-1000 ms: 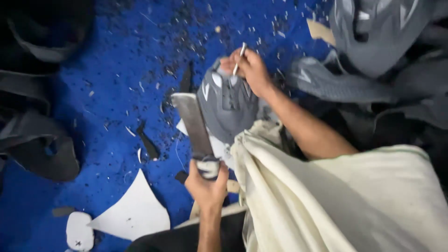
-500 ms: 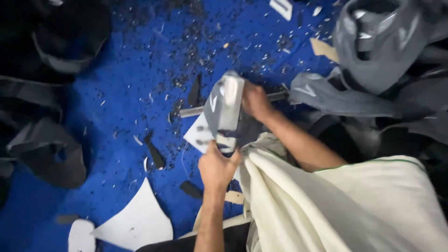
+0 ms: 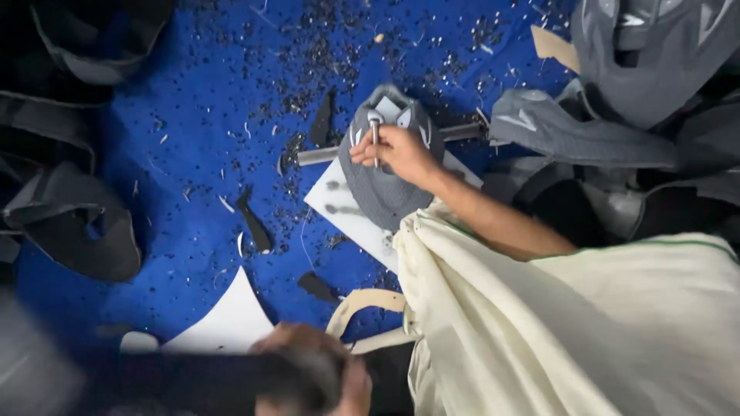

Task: Trimming excess material from shoe upper components using a knife.

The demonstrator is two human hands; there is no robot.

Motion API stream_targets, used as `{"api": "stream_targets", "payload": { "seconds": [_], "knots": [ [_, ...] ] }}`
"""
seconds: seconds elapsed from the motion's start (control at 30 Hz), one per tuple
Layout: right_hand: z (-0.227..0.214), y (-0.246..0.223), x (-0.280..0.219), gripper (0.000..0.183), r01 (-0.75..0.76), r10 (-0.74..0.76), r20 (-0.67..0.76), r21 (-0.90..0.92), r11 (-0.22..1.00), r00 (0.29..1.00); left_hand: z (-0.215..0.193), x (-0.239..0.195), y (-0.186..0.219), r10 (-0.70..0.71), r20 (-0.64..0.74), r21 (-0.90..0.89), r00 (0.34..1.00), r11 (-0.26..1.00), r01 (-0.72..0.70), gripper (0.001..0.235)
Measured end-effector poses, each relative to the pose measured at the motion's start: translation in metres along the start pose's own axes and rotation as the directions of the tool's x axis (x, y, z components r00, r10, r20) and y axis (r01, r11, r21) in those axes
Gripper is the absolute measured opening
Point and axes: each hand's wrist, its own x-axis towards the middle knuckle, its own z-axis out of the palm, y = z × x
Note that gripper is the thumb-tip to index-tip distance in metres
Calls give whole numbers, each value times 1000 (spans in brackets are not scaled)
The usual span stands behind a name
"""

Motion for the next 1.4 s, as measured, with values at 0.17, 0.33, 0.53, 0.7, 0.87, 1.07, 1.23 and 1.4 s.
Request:
{"api": "stream_targets", "payload": {
  "seconds": [0.17, 0.33, 0.53, 0.7, 0.87, 1.07, 1.23, 1.4],
  "knots": [
    [5, 13, -4, 7, 179, -191, -50, -180, 967, 980, 11, 40, 24, 642, 273, -332, 717, 762, -556, 22],
    [20, -23, -33, 16, 342, -356, 77, -523, 781, 931, 92, 50, -59, 194, 55, 386, 979, 900, -200, 40],
    [0, -1, 2, 7, 97, -101, -179, -29, 995, 979, 63, 28, -14, 88, -146, 162, 985, 985, -64, 35],
    [3, -12, 4, 6, 95, -103, -142, -62, 993, 984, 67, 40, 12, 495, -241, -181, 835, 822, -540, 44],
    [7, -15, -22, 21, 398, -475, 57, -636, 661, 878, 108, 62, -85, 61, -21, 573, 998, 818, -38, 45],
    [-14, 0, 22, 13, 61, -48, -201, 59, 996, 978, 73, 40, 2, 195, -181, 123, 964, 977, -175, 39],
    [2, -25, 6, 12, 221, -284, -132, -360, 906, 950, 90, 63, -47, 510, -142, -6, 848, 857, -516, 41],
    [-3, -23, 1, 17, 384, -493, 25, -662, 644, 870, 111, 61, -82, 181, -38, 254, 983, 953, -166, 33]
  ]
}}
